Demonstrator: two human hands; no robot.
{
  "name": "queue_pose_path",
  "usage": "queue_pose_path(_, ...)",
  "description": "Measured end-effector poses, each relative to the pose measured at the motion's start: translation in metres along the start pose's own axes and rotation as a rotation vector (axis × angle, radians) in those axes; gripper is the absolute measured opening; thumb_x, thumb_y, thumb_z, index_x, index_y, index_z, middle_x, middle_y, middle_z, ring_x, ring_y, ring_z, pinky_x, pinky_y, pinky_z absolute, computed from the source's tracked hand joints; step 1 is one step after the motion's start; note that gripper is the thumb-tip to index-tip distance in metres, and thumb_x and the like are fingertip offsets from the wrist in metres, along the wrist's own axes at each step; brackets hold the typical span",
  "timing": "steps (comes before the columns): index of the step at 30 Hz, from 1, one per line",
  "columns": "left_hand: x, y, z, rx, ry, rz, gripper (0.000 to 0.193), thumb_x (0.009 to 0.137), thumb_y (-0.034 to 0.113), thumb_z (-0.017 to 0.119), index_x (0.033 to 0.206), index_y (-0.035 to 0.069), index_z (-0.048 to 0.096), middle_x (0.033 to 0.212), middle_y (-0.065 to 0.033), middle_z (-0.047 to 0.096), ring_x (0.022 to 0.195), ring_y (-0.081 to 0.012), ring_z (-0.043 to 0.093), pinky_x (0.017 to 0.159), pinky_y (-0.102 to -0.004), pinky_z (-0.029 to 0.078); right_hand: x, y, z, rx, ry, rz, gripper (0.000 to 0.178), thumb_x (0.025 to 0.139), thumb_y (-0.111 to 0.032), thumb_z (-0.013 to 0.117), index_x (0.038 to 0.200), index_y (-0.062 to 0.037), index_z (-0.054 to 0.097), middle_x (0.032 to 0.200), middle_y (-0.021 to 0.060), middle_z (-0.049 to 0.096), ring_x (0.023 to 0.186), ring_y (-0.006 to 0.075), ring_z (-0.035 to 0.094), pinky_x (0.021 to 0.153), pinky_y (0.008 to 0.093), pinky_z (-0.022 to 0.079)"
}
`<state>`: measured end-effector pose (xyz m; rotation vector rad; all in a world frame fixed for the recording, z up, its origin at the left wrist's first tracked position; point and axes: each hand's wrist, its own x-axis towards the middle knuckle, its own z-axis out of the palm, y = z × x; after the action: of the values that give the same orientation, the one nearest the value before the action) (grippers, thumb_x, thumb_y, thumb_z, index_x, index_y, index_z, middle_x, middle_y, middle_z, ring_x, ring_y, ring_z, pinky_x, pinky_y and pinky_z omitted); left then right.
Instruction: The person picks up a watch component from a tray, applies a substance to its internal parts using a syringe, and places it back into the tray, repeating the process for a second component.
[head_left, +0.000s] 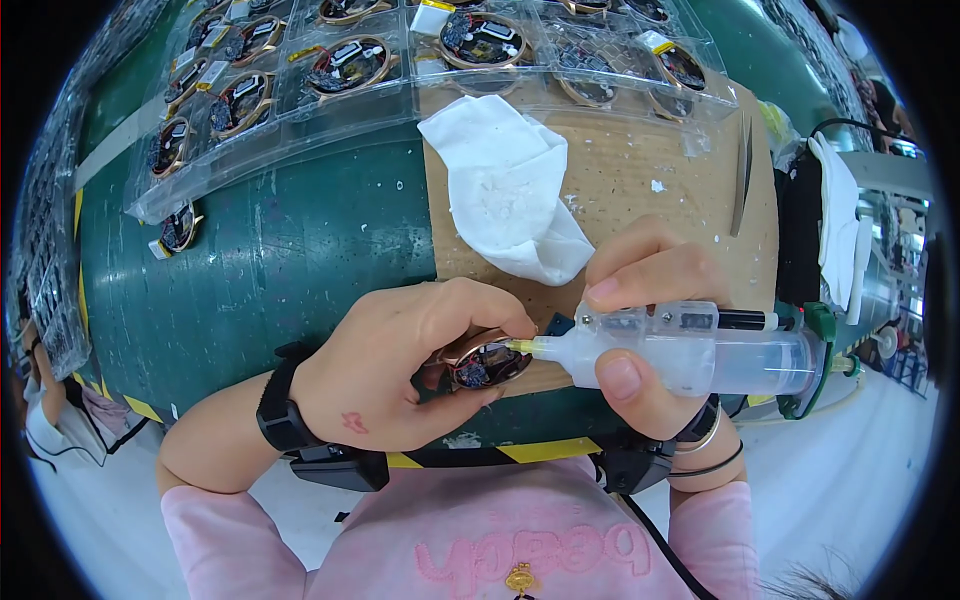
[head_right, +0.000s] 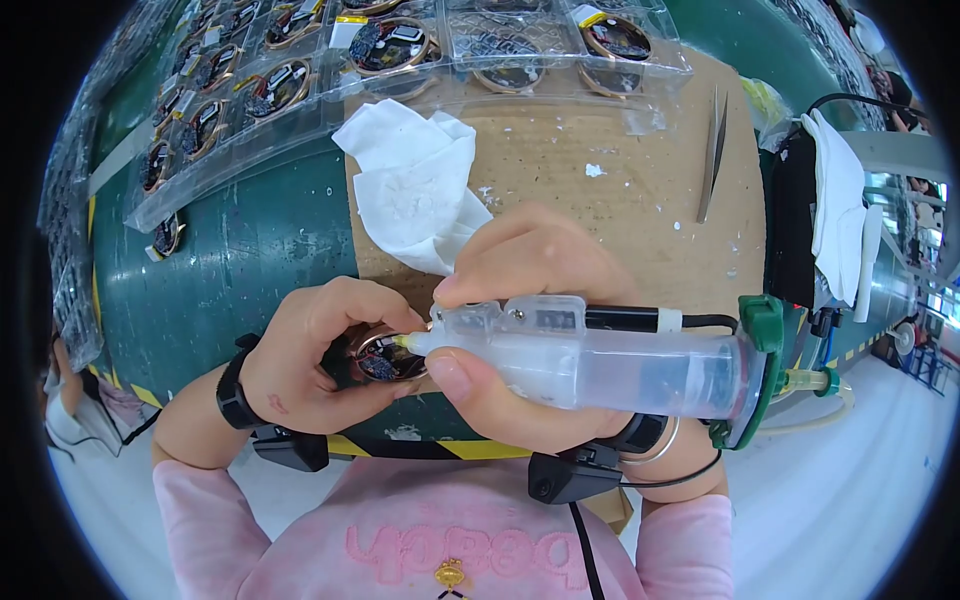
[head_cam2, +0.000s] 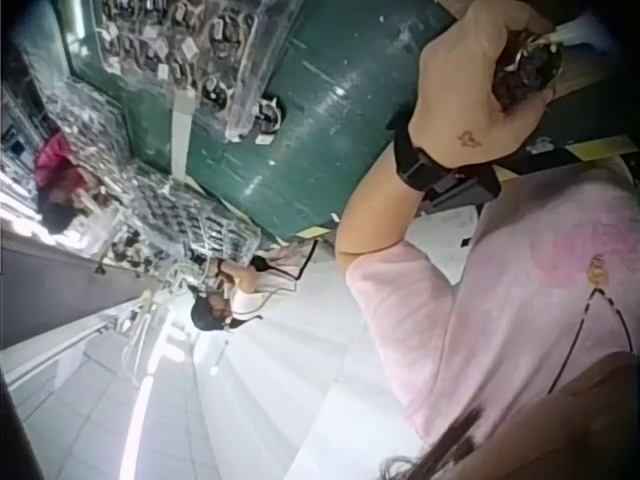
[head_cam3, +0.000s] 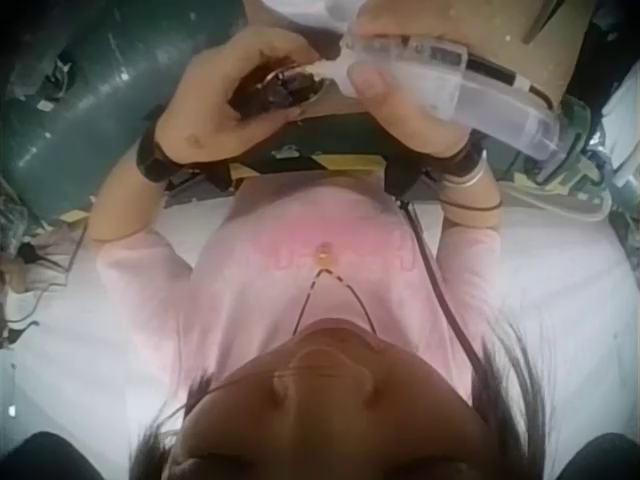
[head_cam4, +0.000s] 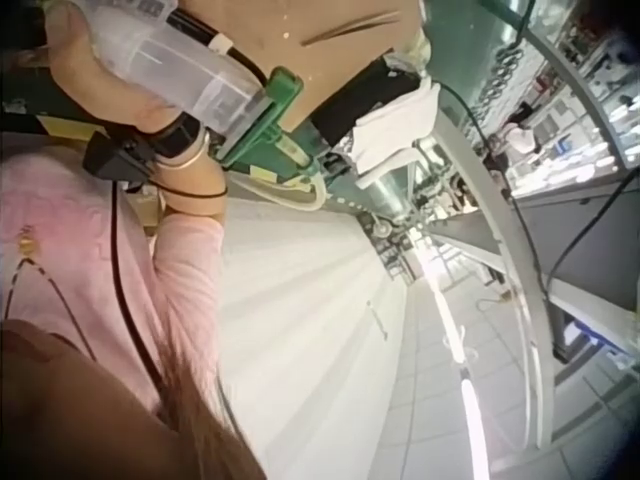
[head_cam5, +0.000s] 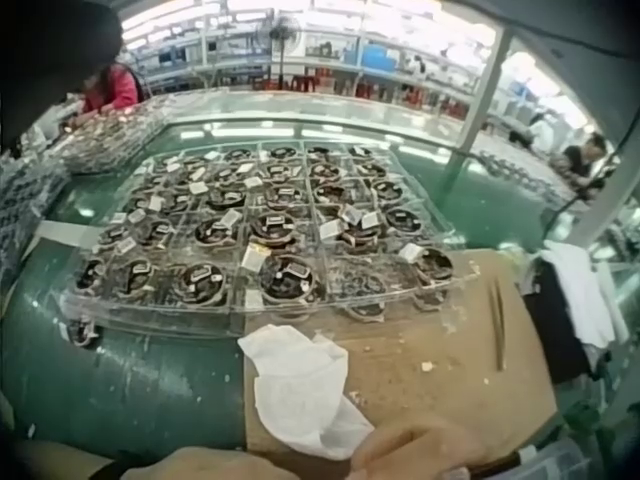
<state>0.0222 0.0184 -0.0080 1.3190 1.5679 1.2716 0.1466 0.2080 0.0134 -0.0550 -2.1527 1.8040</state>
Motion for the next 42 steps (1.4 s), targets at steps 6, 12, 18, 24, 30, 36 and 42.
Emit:
queue_pose_path(6, 0.0, 0.0009, 0.0003, -0.005, -0.003, -0.009, 0.046, 0.071, 0.004, 0.072, 0.112, 0.008, 0.053, 0.1, -0.0082, 0.061, 0.088, -0.0278, 0.063, 0.075, -0.0332, 0.05, 0.0006, 0.0005, -0.0017, -0.03, -0.022, -0.03, 0.027, 0.069, -0.009, 0.073, 0.094, -0.0055, 0.063, 0.086, 0.009, 0.062, 0.079, 0.0223, 0.059, 0.067, 0.0299, 0.047)
queue_pose_path(12, 0.0001, 0.0003, 0.0007, -0.008, 0.003, -0.012, 0.045, 0.071, 0.004, 0.072, 0.112, 0.008, 0.053, 0.1, -0.0086, 0.062, 0.089, -0.0278, 0.063, 0.075, -0.033, 0.05, -0.0019, 0.0027, 0.0003, -0.122, -0.032, -0.038, 0.043, 0.078, -0.044, 0.071, 0.096, -0.0091, 0.055, 0.084, 0.0105, 0.054, 0.071, 0.0148, 0.05, 0.061, 0.0266, 0.039)
queue_pose_path(18, 0.0011, -0.0001, 0.0002, -0.015, 0.005, -0.006, 0.045, 0.071, 0.003, 0.072, 0.112, 0.007, 0.053, 0.1, -0.0088, 0.062, 0.089, -0.0277, 0.063, 0.075, -0.0326, 0.051, -0.0049, 0.0019, 0.0015, -0.118, -0.008, 0.002, 0.045, 0.078, -0.046, 0.071, 0.096, -0.0088, 0.054, 0.085, 0.0107, 0.055, 0.07, 0.0145, 0.05, 0.061, 0.0269, 0.041)
queue_pose_path(24, 0.001, -0.0006, 0.0002, -0.028, 0.007, -0.012, 0.045, 0.071, 0.003, 0.071, 0.112, 0.007, 0.053, 0.1, -0.0093, 0.062, 0.089, -0.0277, 0.063, 0.075, -0.0321, 0.051, -0.0028, 0.002, -0.0011, -0.162, -0.028, -0.032, 0.045, 0.078, -0.047, 0.07, 0.096, -0.0087, 0.054, 0.085, 0.0107, 0.055, 0.069, 0.0147, 0.051, 0.062, 0.0271, 0.042)
queue_pose_path(30, 0.0002, -0.0021, 0.0019, -0.051, 0.01, -0.016, 0.045, 0.07, 0.003, 0.071, 0.112, 0.007, 0.053, 0.1, -0.0096, 0.062, 0.089, -0.0277, 0.063, 0.075, -0.032, 0.051, -0.0019, 0.0053, -0.004, -0.199, -0.055, -0.115, 0.045, 0.077, -0.047, 0.071, 0.096, -0.0087, 0.055, 0.085, 0.0106, 0.055, 0.07, 0.0153, 0.051, 0.061, 0.0274, 0.041)
queue_pose_path(36, -0.0016, -0.0014, 0.0013, -0.042, 0.023, -0.013, 0.046, 0.07, 0.003, 0.072, 0.112, 0.007, 0.054, 0.1, -0.0098, 0.062, 0.089, -0.0278, 0.064, 0.075, -0.0322, 0.051, -0.0023, 0.0, -0.0032, -0.214, -0.042, -0.099, 0.045, 0.077, -0.047, 0.071, 0.095, -0.0087, 0.056, 0.085, 0.0107, 0.055, 0.07, 0.0159, 0.051, 0.061, 0.0274, 0.04)
queue_pose_path(42, -0.0006, -0.0027, 0.0008, -0.055, 0.023, -0.029, 0.046, 0.07, 0.003, 0.072, 0.112, 0.007, 0.054, 0.101, -0.0099, 0.062, 0.089, -0.0279, 0.064, 0.075, -0.0323, 0.051, -0.0036, -0.0003, -0.0024, -0.235, -0.008, -0.078, 0.044, 0.078, -0.046, 0.072, 0.094, -0.008, 0.056, 0.084, 0.011, 0.056, 0.07, 0.0162, 0.052, 0.061, 0.0275, 0.041)
